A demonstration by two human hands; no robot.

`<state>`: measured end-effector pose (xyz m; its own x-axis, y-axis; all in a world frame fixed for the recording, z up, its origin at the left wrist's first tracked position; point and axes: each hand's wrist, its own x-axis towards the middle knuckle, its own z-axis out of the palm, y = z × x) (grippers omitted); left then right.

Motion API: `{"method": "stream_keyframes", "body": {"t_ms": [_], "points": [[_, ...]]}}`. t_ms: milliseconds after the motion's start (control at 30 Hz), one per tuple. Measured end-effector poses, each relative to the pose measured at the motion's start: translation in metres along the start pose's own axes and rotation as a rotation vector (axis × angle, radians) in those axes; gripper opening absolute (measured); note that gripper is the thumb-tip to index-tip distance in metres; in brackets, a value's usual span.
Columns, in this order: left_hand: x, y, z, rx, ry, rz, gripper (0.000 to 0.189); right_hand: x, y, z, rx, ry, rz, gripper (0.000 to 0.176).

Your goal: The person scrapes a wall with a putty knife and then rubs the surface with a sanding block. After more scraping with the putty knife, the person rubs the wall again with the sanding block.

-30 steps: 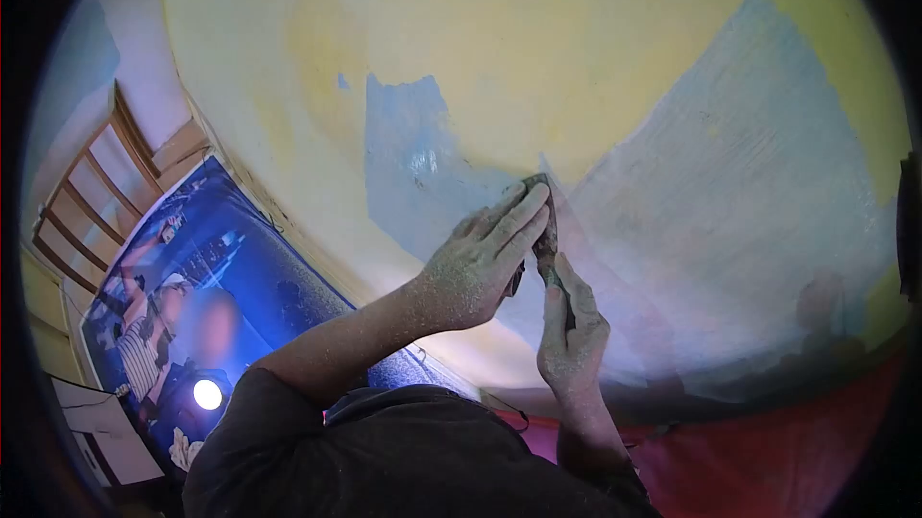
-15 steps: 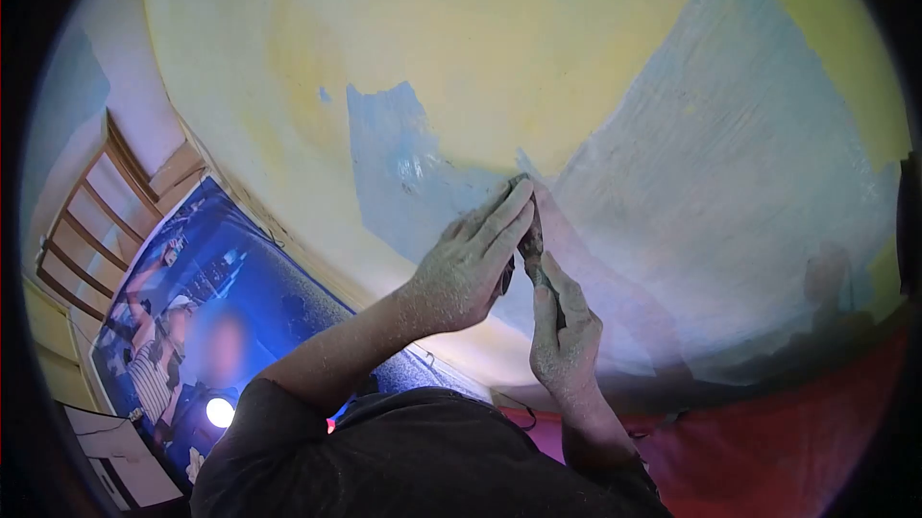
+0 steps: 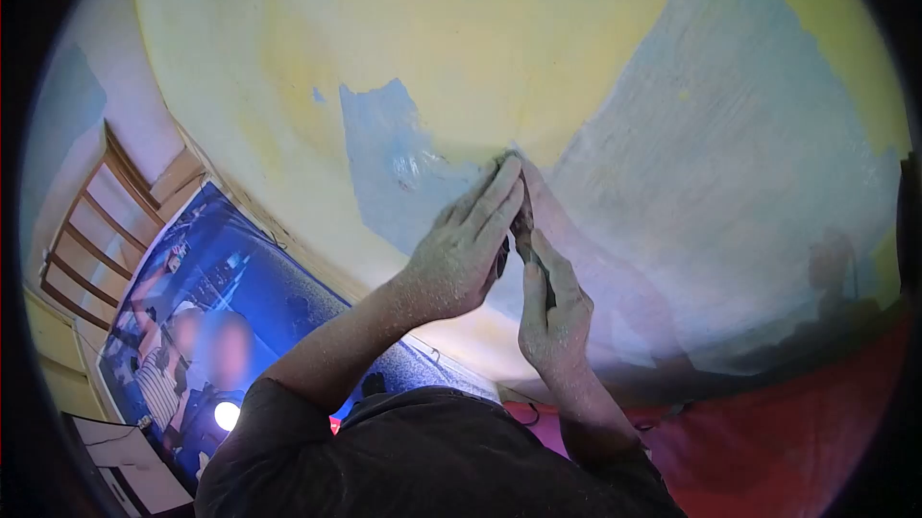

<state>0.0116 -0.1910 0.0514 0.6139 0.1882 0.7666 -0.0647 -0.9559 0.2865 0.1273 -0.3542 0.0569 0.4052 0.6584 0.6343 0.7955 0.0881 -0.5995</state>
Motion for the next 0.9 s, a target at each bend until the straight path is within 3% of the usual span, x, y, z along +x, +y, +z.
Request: {"method": "stream_keyframes", "body": {"t_ms": [600,900], "points": [[-0.021,0.012,0.014,0.055,-0.218,-0.080,0.086,-0.012,0.012,-0.016,0.017,-0.057,0.063,0.040],[-0.017,0.005,0.015,0.019,-0.127,-0.009,0.078,-0.007,0.002,-0.014,0.065,-0.066,0.110,0.040]]}}
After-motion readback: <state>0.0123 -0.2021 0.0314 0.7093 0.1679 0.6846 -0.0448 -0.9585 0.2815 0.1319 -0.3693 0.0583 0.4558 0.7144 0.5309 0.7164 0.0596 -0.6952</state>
